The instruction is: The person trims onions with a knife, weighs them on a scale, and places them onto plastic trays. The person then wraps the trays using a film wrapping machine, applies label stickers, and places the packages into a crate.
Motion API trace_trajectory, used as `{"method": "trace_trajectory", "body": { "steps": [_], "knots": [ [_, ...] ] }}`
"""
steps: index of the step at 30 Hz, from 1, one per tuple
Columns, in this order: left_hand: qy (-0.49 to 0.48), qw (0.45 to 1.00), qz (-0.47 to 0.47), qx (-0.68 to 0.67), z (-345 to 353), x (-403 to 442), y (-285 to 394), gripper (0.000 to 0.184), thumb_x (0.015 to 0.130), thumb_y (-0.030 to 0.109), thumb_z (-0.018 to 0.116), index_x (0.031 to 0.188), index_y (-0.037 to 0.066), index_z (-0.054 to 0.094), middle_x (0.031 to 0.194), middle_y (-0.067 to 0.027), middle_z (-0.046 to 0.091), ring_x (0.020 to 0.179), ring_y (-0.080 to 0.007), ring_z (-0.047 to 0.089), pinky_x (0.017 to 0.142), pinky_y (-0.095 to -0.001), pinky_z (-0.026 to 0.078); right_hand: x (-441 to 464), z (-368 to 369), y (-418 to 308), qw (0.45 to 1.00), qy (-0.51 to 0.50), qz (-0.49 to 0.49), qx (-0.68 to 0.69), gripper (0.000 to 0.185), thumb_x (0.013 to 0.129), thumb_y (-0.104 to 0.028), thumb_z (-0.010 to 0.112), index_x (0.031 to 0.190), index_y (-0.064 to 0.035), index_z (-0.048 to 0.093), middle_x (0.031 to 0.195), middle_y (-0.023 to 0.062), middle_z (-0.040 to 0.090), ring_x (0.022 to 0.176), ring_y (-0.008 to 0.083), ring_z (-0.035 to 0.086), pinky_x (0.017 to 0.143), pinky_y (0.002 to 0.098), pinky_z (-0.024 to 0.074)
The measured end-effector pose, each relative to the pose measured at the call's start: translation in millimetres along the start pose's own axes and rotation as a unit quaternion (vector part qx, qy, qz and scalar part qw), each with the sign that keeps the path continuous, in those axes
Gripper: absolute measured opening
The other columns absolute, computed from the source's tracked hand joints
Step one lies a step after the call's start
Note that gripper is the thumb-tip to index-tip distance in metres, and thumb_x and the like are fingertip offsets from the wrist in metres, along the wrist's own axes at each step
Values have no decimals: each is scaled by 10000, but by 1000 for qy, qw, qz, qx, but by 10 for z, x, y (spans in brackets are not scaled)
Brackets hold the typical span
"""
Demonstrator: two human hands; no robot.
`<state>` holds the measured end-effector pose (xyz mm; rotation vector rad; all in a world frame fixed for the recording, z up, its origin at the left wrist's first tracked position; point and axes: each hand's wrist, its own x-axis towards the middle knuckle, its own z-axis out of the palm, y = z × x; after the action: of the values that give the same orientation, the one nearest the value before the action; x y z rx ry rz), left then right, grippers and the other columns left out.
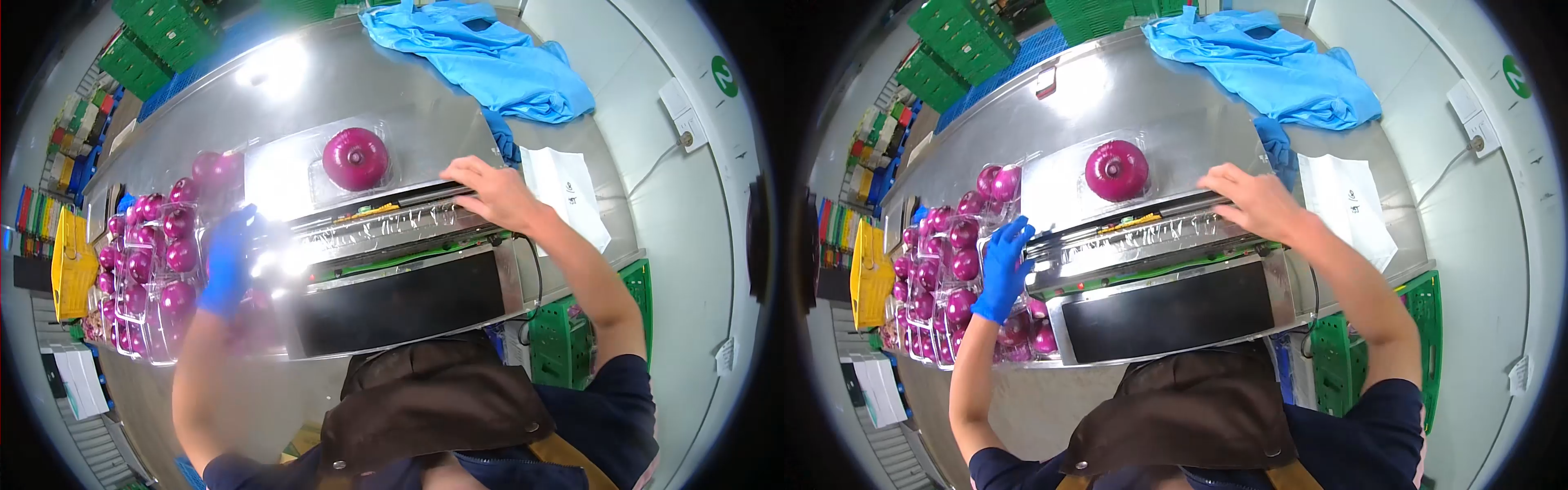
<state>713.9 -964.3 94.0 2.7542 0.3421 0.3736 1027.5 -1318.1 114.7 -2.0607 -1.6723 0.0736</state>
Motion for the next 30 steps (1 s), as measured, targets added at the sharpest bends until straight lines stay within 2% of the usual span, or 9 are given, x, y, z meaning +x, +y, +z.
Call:
{"method": "trace_trajectory", "body": {
  "steps": [7, 10, 12, 16, 20, 22, 26, 28, 30],
  "knots": [
    [-48, 933, 222, 280, 67, 211, 280, 575, 672, 128, 668, 1234, 223, 589, 1345, -16, 520, 1139, -268, 504, 981, -408, 395, 130, 281, 12, 986, -65, -151, -24, 425, 805, -143, 652, 1205, -256, 565, 1404, 10, 476, 761, 251, 667, 594, 334, 538],
    [-67, 993, 94, 16, 86, -95, 164, 339, 743, 63, 638, 1074, 122, 678, 1197, -72, 617, 1014, -245, 585, 911, -382, 456, -19, 404, -19, 986, 47, -130, 95, 131, 860, -177, 638, 969, -121, 686, 1093, 27, 681, 696, 227, 669, 597, 305, 535],
    [1, 976, 9, -218, -45, -411, 178, 213, 823, 43, 622, 1025, 29, 688, 1109, -131, 657, 936, -237, 633, 847, -354, 509, -246, -19, -355, 944, -80, 146, 284, 121, 882, -153, 621, 916, -61, 691, 978, 45, 706, 687, 167, 671, 603, 274, 532],
    [91, 897, -157, -403, -853, -277, 678, 202, 937, 80, 521, 993, -31, 681, 1089, -171, 656, 887, -237, 663, 849, -356, 529, -108, -614, -611, 965, 95, 54, 237, 100, 898, -52, 599, 935, -5, 679, 878, 68, 699, 723, 115, 656, 623, 236, 522],
    [345, 827, -124, -426, -1006, 852, 676, 288, 974, 174, 505, 1166, -12, 611, 1173, -171, 631, 1033, -224, 633, 948, -362, 492, 926, -664, -400, 896, 399, 16, 196, 145, 927, -78, 579, 1007, 24, 644, 903, 86, 690, 813, 161, 663, 754, 269, 518],
    [284, 866, -28, -410, -635, 1351, 249, 349, 986, 195, 483, 1253, -22, 543, 1311, -177, 548, 1203, -252, 538, 1033, -359, 411, 1383, -353, -139, 896, 376, 48, 232, 329, 942, -280, 578, 1002, 38, 638, 997, 122, 672, 886, 231, 657, 843, 311, 499],
    [34, 899, -245, -362, 395, 1459, -175, 477, 945, 266, 567, 1302, -45, 503, 1487, -154, 351, 1364, -238, 333, 1094, -332, 300, 1460, 605, 431, 992, 66, 104, 7, 545, 930, -502, 492, 905, 33, 591, 838, 175, 614, 904, 322, 643, 791, 408, 483],
    [-53, 983, -131, -115, 233, 1240, -26, 575, 928, 356, 585, 1322, -44, 462, 1396, -183, 465, 1300, -241, 423, 1075, -326, 324, 1333, 460, 154, 973, -31, 192, 124, 523, 946, -478, 479, 863, 32, 561, 735, 165, 555, 785, 319, 655, 694, 398, 481],
    [-155, 868, -252, -399, -60, 1058, 194, 454, 963, 389, 495, 1132, -27, 562, 1089, -158, 658, 878, -232, 674, 712, -301, 535, 1148, 264, -206, 930, -75, 257, 252, 510, 962, -455, 461, 831, 32, 537, 664, 148, 513, 657, 302, 649, 603, 381, 474]
  ]
}}
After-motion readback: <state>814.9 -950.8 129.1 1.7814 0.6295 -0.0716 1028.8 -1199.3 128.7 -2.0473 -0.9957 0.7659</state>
